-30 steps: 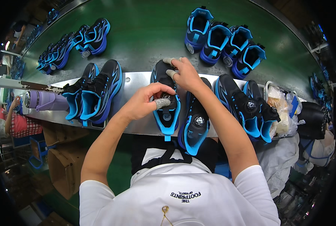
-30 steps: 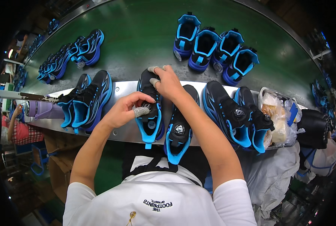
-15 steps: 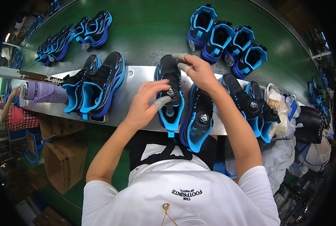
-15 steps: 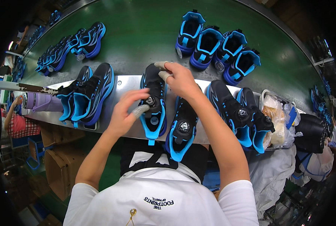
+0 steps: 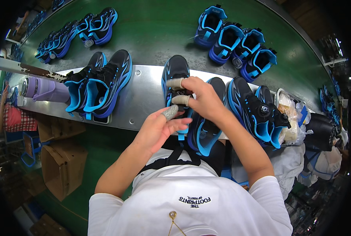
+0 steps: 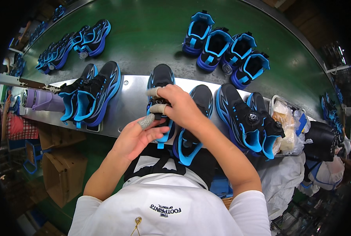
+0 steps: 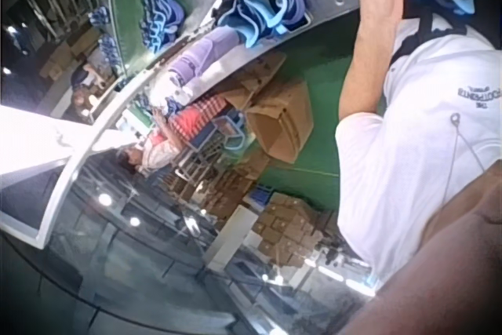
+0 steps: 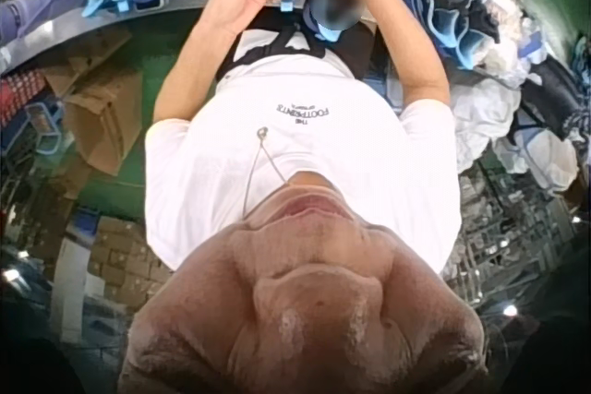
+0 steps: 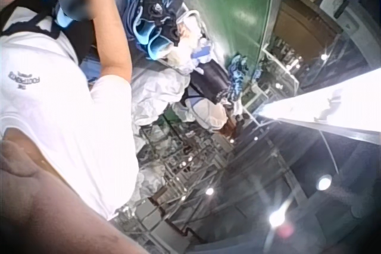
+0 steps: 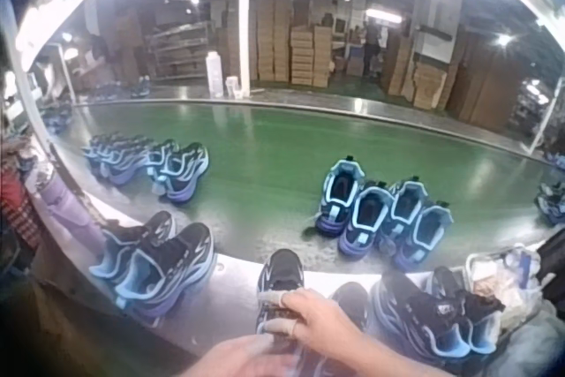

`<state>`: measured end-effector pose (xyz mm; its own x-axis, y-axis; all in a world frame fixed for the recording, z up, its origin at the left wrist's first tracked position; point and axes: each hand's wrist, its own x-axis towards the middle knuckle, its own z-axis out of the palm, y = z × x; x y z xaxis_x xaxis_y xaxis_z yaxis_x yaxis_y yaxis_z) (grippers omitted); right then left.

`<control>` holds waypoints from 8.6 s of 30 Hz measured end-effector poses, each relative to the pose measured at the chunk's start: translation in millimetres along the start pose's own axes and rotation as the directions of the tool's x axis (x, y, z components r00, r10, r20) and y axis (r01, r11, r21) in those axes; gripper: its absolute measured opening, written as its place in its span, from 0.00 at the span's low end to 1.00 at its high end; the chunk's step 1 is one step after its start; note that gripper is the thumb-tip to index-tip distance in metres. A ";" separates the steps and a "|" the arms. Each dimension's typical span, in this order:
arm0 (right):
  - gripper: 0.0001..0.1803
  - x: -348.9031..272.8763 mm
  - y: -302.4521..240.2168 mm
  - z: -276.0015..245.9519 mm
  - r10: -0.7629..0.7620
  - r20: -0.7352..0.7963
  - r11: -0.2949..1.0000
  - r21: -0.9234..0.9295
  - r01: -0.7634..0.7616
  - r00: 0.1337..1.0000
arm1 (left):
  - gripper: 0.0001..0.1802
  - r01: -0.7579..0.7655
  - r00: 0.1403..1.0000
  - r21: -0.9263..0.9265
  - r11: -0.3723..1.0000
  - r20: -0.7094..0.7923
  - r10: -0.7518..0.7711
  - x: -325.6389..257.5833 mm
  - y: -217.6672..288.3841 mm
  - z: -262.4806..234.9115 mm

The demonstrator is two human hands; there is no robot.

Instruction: The person cleans and rubs shoes around the dials and collars by hand wearing finger covers, then places pairs of shoes onto the conveyor belt.

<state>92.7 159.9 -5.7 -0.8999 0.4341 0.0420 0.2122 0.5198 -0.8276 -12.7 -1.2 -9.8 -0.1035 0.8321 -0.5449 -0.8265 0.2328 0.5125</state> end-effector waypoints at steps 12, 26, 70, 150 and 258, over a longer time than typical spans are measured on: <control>0.24 2.0 -2.1 -1.3 -0.042 -0.017 0.999 -0.028 0.042 0.999 | 0.17 -0.105 0.994 -0.040 0.994 -0.045 0.103 11.0 -24.0 -1.5; 0.30 -3.8 14.7 -32.0 0.295 -0.004 0.936 0.201 -0.288 0.956 | 0.14 -0.038 0.995 0.445 0.895 -0.065 0.075 -12.4 8.8 3.8; 0.14 -74.7 31.5 -47.8 0.297 -0.230 0.947 0.198 -0.254 0.927 | 0.20 -0.547 0.814 0.833 0.082 0.506 0.284 52.8 49.8 -30.6; 0.23 -53.5 17.7 -27.7 0.024 -0.178 0.934 -0.346 -0.085 0.984 | 0.28 -0.389 0.716 0.850 -0.355 0.522 0.465 35.5 23.6 21.7; 0.25 -87.0 17.0 -4.4 -0.053 -0.285 0.968 -0.251 -0.022 0.957 | 0.15 -0.359 0.649 0.902 -0.241 0.427 0.630 29.0 -16.2 15.3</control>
<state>176.3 134.2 -21.0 -0.7640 0.5977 0.2430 0.3203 0.6782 -0.6614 6.1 26.9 -23.7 -0.3516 0.9013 0.2530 0.7355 0.0988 0.6703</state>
